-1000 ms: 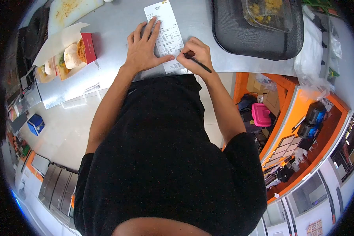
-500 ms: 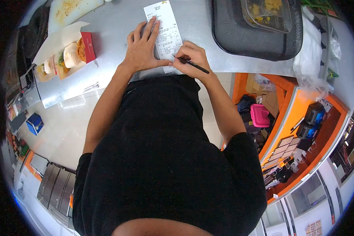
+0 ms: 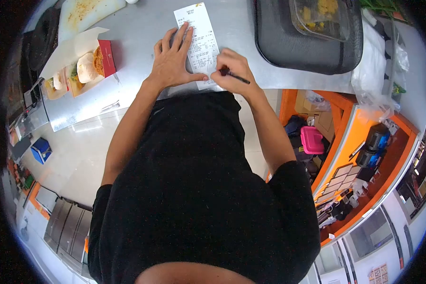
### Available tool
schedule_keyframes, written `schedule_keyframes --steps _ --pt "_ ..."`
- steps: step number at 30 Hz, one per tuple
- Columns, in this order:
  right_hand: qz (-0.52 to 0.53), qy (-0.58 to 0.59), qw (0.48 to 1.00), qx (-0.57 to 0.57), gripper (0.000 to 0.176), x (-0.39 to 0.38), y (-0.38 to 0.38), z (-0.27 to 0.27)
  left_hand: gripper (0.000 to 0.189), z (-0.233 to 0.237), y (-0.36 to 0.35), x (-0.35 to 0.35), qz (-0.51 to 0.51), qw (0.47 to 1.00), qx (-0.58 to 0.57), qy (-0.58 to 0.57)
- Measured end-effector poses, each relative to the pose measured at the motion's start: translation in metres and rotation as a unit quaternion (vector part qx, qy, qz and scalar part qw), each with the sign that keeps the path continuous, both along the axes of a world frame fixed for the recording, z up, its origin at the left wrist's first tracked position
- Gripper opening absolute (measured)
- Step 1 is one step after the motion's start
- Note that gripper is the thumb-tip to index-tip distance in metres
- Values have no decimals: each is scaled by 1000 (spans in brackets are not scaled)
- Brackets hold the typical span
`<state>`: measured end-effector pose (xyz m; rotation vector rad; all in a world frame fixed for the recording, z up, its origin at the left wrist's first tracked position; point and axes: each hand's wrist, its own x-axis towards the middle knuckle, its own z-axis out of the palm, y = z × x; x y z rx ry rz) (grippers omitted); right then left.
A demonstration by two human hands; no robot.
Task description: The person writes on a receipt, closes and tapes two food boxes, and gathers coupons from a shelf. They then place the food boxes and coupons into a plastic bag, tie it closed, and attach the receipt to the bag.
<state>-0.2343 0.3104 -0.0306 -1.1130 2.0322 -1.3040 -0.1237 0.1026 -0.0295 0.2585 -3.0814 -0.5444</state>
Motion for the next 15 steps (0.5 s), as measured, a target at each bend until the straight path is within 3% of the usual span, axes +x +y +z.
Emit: schedule_keyframes --steps 3,6,15 --pt "-89 -4 995 -53 16 -6 -4 1 140 3 2 -1 -1 1000 0 -4" --pt "-102 -3 991 -86 16 -12 -13 -4 141 3 2 2 -1 1000 4 -8" --pt "-57 15 995 -85 12 -29 -45 -11 144 6 3 -1 2 1000 10 -25"
